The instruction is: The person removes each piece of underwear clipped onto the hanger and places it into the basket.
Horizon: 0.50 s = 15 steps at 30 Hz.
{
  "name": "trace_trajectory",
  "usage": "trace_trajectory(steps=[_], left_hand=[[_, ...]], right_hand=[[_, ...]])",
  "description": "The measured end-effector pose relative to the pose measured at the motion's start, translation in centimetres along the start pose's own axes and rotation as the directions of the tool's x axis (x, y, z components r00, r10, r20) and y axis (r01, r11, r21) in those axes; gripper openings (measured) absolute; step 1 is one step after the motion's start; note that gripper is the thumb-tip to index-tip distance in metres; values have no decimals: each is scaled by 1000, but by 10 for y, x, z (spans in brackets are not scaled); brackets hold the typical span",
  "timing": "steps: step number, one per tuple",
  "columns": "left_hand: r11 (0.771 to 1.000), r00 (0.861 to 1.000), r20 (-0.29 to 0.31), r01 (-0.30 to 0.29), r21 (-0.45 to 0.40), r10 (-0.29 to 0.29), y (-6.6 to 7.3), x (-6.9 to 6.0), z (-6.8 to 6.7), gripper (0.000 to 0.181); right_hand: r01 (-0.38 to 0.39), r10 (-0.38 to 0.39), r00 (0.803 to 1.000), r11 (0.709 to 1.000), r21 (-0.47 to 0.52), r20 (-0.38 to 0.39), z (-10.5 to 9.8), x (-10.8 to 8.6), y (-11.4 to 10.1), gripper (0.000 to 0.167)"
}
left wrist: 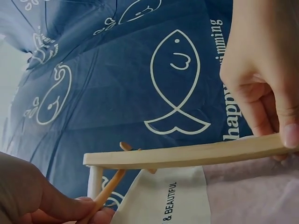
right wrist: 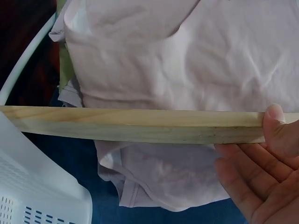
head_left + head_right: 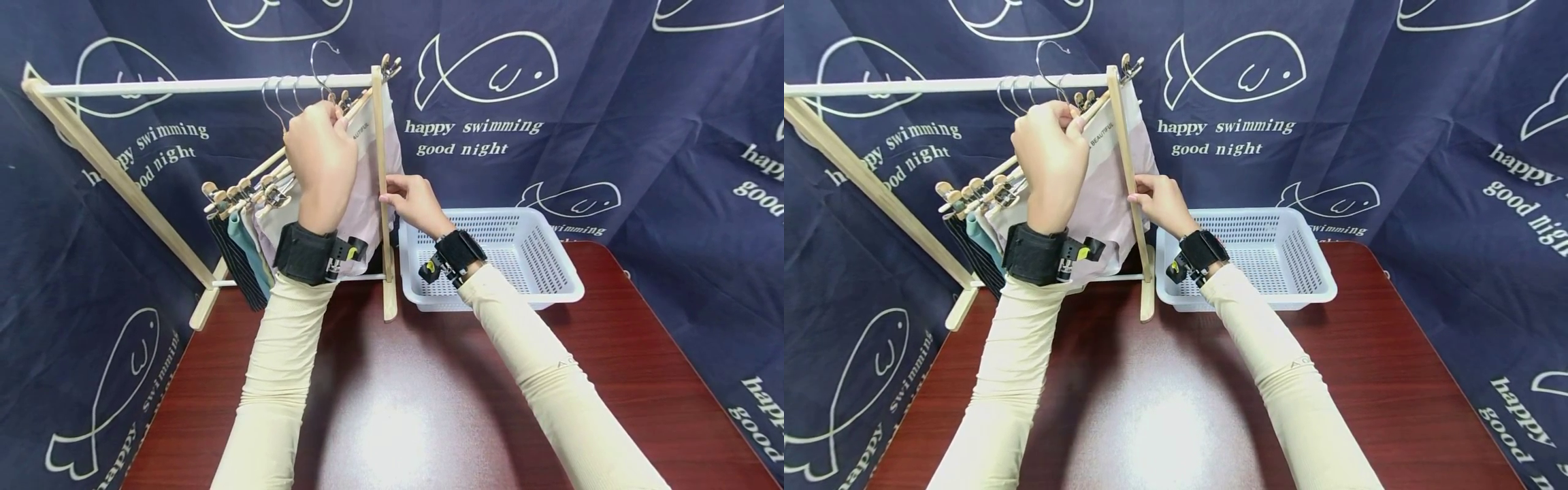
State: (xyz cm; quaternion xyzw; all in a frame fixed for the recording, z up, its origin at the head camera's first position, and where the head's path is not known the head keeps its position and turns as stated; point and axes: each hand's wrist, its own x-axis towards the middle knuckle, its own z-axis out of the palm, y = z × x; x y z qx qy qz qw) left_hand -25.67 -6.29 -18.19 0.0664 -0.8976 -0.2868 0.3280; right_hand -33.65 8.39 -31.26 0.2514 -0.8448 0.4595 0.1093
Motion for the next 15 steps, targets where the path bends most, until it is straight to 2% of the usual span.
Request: trace_trajectory(steps=[9, 15], left_hand=[[1000, 1000, -16, -26, -11, 26, -12, -15, -10, 17], [999, 998, -19, -52, -2, 52, -23, -25, -12, 20]], right_hand=[[-6, 6, 1000, 1000, -28, -14, 1, -1, 1, 29], [7, -7, 1000, 1000, -15, -16, 2, 0, 1, 28]])
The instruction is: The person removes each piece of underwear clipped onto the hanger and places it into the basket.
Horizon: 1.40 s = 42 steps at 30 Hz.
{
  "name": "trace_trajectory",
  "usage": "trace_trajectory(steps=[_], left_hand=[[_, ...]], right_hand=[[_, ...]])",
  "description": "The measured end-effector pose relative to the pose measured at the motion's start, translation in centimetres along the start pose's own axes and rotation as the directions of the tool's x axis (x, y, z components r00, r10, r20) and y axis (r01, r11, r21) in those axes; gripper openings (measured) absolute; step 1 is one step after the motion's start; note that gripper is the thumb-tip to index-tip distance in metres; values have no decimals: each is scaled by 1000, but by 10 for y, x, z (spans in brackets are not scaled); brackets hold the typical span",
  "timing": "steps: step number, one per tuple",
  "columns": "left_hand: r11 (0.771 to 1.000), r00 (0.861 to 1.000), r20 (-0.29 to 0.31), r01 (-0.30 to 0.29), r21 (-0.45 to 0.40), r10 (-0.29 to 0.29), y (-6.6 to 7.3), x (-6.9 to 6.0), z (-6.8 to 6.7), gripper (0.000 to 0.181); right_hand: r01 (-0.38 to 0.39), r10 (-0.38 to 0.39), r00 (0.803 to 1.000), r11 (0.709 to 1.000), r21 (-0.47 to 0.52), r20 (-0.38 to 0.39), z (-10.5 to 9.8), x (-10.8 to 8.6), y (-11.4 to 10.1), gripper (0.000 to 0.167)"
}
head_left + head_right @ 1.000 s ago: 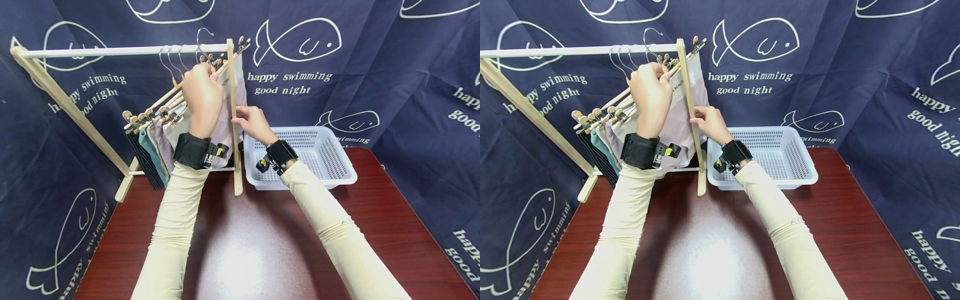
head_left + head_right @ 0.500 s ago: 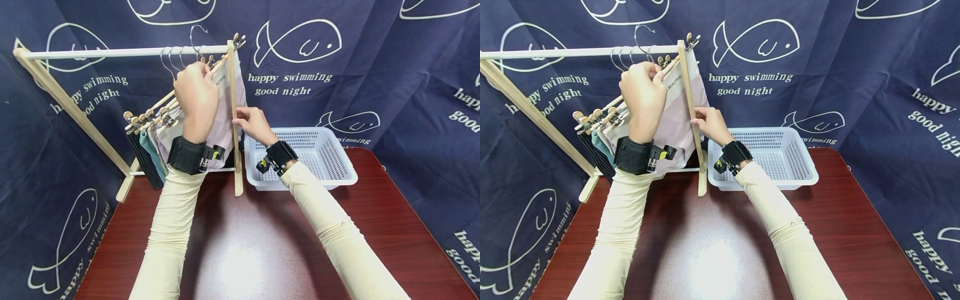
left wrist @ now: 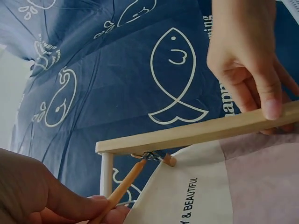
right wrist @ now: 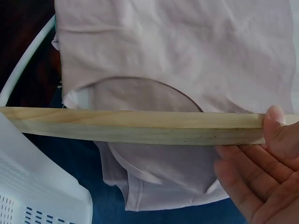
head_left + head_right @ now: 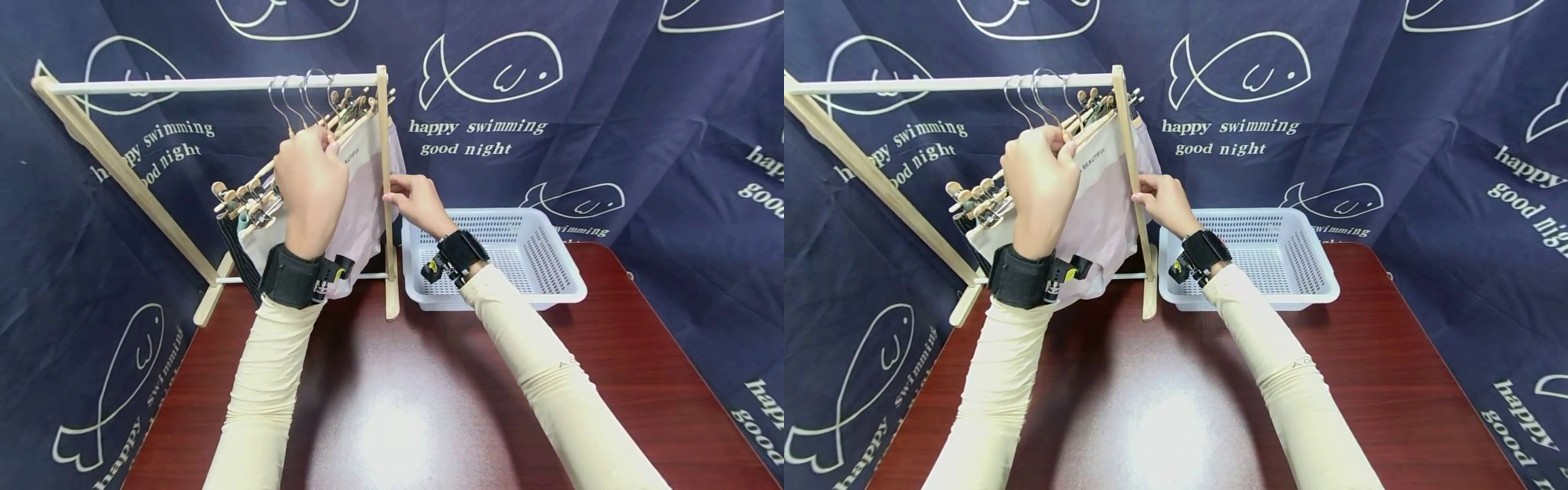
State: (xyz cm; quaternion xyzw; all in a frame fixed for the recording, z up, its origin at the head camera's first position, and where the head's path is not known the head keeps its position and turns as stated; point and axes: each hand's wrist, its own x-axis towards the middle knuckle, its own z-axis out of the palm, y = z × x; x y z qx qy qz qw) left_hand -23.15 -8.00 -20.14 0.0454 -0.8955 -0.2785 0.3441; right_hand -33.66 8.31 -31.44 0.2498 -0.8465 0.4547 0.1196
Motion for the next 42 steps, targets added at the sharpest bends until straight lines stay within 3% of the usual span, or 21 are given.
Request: trace_trajectory(steps=[12, 23, 35, 42], left_hand=[[999, 999, -30, -36, 6, 36, -15, -8, 3, 13], [996, 1000, -9, -2, 87, 2, -19, -9, 0, 11], [990, 1000, 16, 6, 144, -8, -23, -13, -26, 13], [993, 995, -5, -99, 60, 100, -27, -19, -44, 16]], right_hand=[[12, -12, 1000, 1000, -7, 13, 0, -2, -4, 25], [13, -13, 1000, 1000, -7, 21, 1, -2, -4, 22], [3, -3, 1000, 1000, 13, 6, 0, -2, -3, 25], [-4, 4, 1000, 999, 40, 12, -1, -1, -2, 23]])
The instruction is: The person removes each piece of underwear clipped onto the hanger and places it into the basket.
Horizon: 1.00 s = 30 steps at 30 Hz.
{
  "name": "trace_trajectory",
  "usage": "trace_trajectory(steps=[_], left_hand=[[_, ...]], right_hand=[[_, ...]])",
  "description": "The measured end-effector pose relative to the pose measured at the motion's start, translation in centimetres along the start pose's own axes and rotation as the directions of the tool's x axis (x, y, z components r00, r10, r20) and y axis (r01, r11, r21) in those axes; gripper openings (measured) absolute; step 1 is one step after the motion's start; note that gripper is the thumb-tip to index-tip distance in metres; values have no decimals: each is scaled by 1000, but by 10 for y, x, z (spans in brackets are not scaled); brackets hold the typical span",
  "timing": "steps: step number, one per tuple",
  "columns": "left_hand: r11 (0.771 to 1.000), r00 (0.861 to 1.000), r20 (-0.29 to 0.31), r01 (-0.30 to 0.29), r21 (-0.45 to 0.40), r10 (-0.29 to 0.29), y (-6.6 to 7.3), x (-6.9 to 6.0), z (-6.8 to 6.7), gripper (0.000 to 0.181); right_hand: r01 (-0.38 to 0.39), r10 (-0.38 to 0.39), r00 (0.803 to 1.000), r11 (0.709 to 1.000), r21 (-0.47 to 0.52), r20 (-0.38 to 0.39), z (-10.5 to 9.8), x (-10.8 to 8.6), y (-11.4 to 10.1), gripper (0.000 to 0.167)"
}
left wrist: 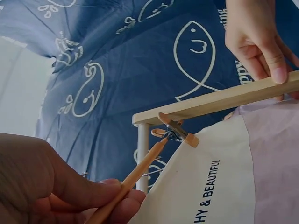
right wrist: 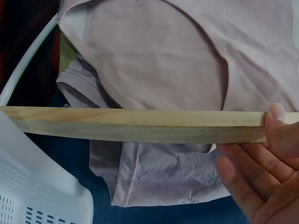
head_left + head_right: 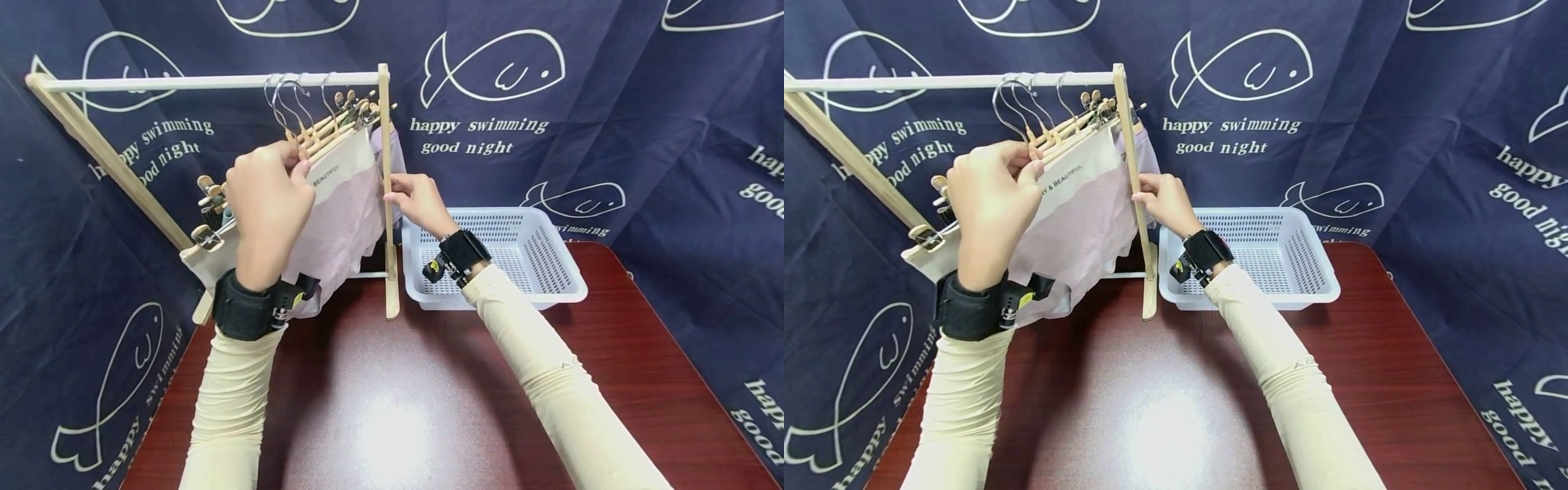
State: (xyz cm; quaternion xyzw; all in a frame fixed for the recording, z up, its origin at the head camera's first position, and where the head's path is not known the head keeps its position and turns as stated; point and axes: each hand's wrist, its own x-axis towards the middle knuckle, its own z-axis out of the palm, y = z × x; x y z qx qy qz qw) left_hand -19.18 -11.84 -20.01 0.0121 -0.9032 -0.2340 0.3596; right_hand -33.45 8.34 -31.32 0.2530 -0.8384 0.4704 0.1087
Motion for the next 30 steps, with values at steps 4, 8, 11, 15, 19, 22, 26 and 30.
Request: trace_trajectory(steps=[4, 8, 11, 15, 19, 22, 26, 30], left_hand=[[999, 999, -24, -31, -20, 31, -1, -3, -6, 16], [998, 997, -50, -58, -25, 56, 0, -5, -11, 15], [996, 994, -67, -88, -27, 86, -1, -7, -13, 14], [992, 989, -86, -122, -30, 119, -2, -8, -15, 12], [991, 988, -80, -130, -11, 129, -2, -8, -19, 12], [992, 989, -71, -126, 8, 126, -2, -7, -22, 12], [993, 991, -59, -120, 12, 121, -3, -5, -27, 12], [994, 993, -26, -113, 14, 113, -2, -7, -35, 12]], right_hand=[[7, -7, 1000, 1000, -5, -1, 0, 1, 0, 24], [7, -7, 1000, 1000, -21, 1, 0, 2, 0, 24], [5, -5, 1000, 1000, -31, 4, 0, 2, -1, 24], [10, -10, 1000, 999, -33, 2, 0, 1, -1, 23], [5, -5, 1000, 999, -32, 4, 0, 1, -2, 23], [-3, 3, 1000, 1000, -29, 7, 0, 1, -3, 24], [-6, 6, 1000, 999, -31, 10, 0, 0, -3, 24], [-20, 20, 1000, 999, -30, 16, -2, 0, -2, 25]])
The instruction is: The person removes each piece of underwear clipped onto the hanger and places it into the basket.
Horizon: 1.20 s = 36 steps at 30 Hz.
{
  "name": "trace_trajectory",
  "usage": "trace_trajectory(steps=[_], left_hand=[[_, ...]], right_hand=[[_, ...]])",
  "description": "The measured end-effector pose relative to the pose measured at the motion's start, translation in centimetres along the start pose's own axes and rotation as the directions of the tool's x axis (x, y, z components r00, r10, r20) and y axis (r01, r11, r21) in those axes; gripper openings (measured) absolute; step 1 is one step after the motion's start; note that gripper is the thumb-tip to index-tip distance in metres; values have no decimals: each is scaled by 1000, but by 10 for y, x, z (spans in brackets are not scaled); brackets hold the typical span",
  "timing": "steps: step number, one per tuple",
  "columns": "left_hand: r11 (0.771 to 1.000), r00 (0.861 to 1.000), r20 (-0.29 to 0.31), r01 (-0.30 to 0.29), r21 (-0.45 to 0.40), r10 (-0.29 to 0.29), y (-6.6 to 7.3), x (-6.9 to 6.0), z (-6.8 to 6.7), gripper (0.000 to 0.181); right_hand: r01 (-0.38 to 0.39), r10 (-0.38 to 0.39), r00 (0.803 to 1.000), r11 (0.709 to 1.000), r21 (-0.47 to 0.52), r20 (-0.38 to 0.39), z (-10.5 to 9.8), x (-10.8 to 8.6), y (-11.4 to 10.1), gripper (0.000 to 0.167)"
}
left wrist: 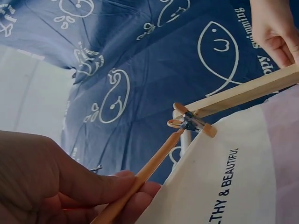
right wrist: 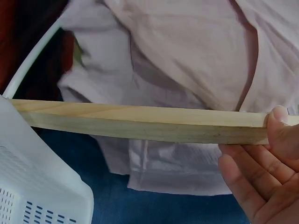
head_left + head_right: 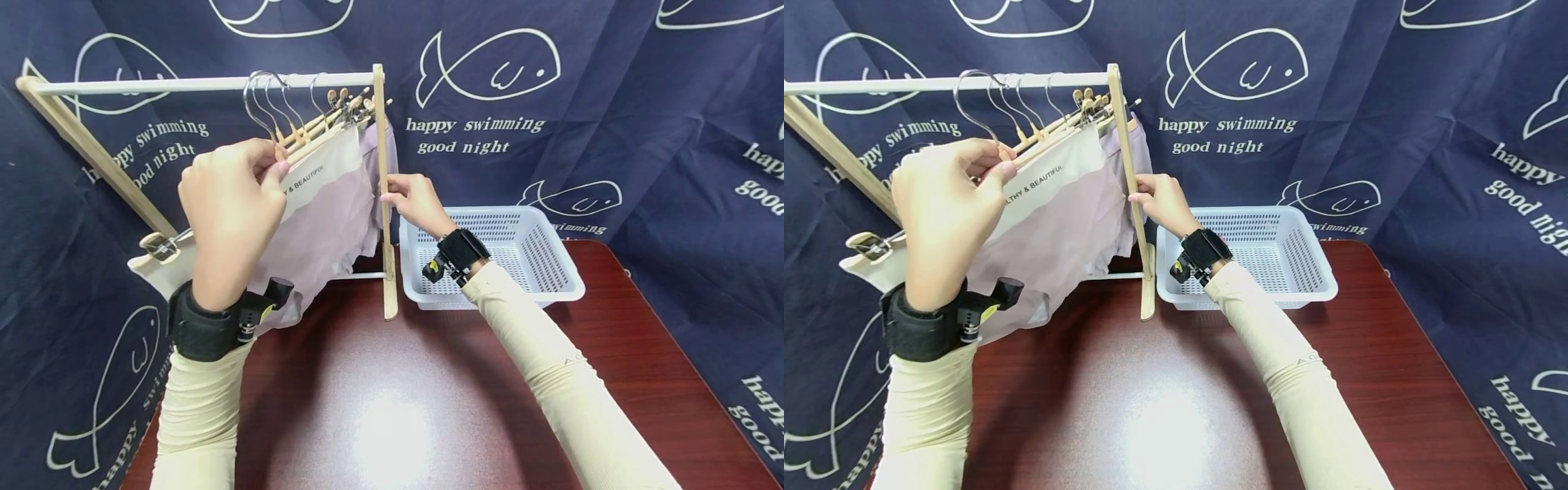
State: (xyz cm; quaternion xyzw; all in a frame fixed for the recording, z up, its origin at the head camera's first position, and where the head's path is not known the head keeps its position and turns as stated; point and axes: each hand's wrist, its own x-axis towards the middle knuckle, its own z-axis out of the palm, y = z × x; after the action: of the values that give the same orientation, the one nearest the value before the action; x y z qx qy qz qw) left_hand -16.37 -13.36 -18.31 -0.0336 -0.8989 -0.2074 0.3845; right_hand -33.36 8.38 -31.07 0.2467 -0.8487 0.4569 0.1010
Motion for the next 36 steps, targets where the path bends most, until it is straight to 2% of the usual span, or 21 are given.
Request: trace_trajectory(steps=[8, 13, 16, 19, 21, 23, 26, 30, 36], left_hand=[[996, 996, 85, -10, -87, 17, 1, -13, -16, 10], [986, 990, 121, -51, -159, 70, -1, -23, -19, 7], [975, 984, 133, -93, -201, 121, -2, -30, -18, 5], [961, 973, 155, -127, -247, 169, -1, -37, -13, 4], [950, 964, 181, -138, -280, 194, 0, -41, -8, 4], [939, 953, 207, -151, -309, 221, 1, -46, -2, 4], [921, 934, 245, -165, -353, 261, 1, -51, 7, 4], [898, 915, 275, -165, -409, 294, 2, -58, 17, 5], [878, 904, 278, -177, -445, 324, 3, -65, 32, 5]], right_hand=[[24, -24, 1000, 999, -24, 6, -1, 1, 3, 24], [42, -42, 999, 997, -65, -4, -5, -1, 5, 16], [100, -101, 995, 994, -54, -21, -6, -2, 4, 13], [162, -162, 987, 984, 69, 5, -6, -3, 2, 13], [163, -167, 986, 982, 96, 27, -5, -2, 3, 17], [123, -126, 991, 990, 66, 34, -4, 1, 4, 20], [58, -57, 998, 997, -45, 21, -4, 5, 6, 28], [36, -36, 999, 999, -9, 33, -4, 5, 6, 31], [40, -40, 998, 999, 5, 41, -5, 4, 4, 30]])
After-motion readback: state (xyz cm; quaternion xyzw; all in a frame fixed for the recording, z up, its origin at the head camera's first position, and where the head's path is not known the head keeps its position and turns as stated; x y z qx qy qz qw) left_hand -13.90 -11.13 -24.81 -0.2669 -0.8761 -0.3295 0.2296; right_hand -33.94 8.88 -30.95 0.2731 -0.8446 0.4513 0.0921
